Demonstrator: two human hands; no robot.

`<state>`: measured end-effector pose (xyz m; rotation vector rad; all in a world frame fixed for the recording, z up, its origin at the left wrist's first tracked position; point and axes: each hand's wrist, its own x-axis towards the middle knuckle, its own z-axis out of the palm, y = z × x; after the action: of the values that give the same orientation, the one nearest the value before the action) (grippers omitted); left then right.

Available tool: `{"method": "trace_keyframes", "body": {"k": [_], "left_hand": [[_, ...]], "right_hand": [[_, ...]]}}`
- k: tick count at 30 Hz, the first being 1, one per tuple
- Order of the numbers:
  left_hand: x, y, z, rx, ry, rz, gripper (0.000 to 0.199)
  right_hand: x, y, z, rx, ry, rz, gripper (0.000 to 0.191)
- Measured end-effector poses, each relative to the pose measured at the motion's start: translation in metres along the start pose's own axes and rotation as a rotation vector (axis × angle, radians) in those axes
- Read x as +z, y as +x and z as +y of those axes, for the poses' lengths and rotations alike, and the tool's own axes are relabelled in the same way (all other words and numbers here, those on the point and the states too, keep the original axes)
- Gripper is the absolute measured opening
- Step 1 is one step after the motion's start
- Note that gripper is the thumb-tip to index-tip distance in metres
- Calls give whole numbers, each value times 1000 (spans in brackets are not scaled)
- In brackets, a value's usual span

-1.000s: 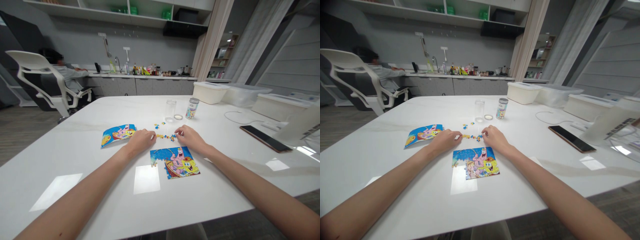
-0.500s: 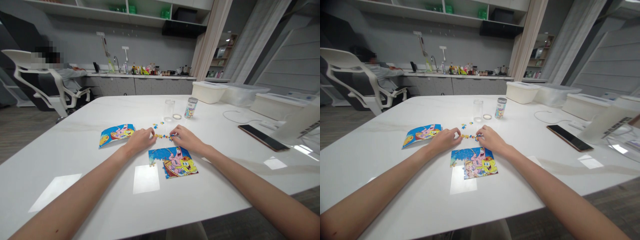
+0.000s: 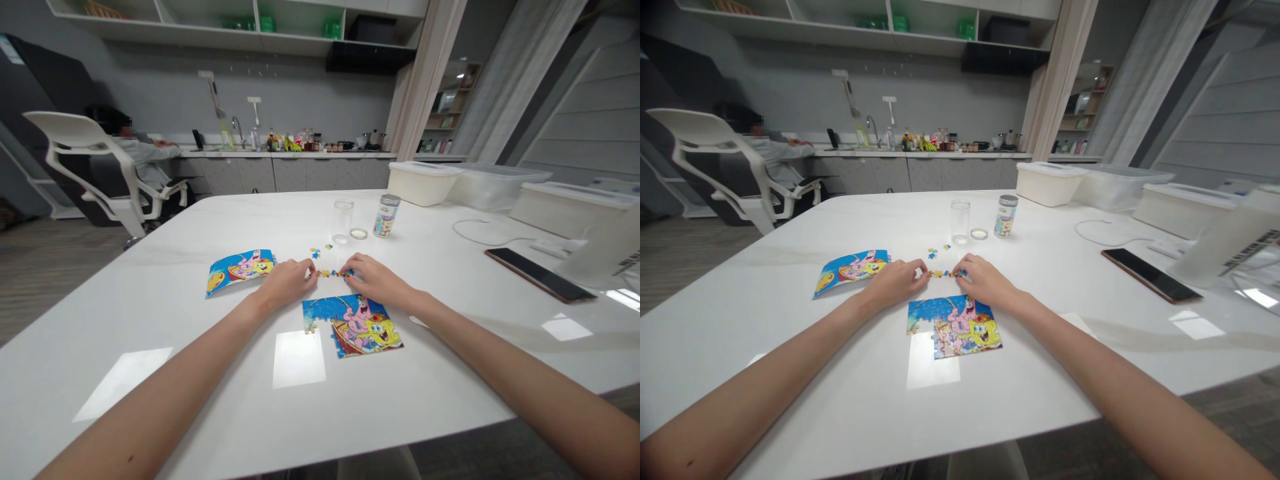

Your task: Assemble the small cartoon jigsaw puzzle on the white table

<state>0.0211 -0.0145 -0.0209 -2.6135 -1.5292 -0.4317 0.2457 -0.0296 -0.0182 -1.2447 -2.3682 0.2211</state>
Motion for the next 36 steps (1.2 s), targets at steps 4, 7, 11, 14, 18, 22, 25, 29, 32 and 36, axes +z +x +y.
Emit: {"method": "trace_keyframes", "body": {"k": [4, 7, 11, 14, 18, 22, 25, 29, 32, 36], "left_hand": [[0, -1, 0, -9, 11, -19, 28], [0, 0, 0, -6, 8, -27, 29], [2, 0, -2, 0, -1, -33, 29], [2, 1, -3, 2, -14, -28, 29], [4, 1, -3, 4, -14, -12, 27], [4, 1, -3, 9, 3, 10, 27], [3, 1, -2, -1, 12, 3, 26], [1, 0, -1, 2, 17, -20, 26], [-1, 0, 0, 2, 18, -24, 28], [-3, 0, 1, -18, 9, -20, 30]], "right_hand": [[-1, 1, 4, -54, 36, -13, 17], [-4, 2, 7, -41, 45, -29, 16], [-4, 2, 9, -10, 80, -22, 18], [-4, 2, 8, 6, 98, -30, 18], [-3, 2, 7, 18, 112, -34, 17], [-3, 1, 6, -7, 119, 19, 19], [-3, 2, 5, -10, 113, 104, 23], [-2, 3, 8, 9, 115, 168, 25], [1, 4, 11, 16, 113, 161, 24], [3, 4, 12, 17, 127, 152, 29]]}}
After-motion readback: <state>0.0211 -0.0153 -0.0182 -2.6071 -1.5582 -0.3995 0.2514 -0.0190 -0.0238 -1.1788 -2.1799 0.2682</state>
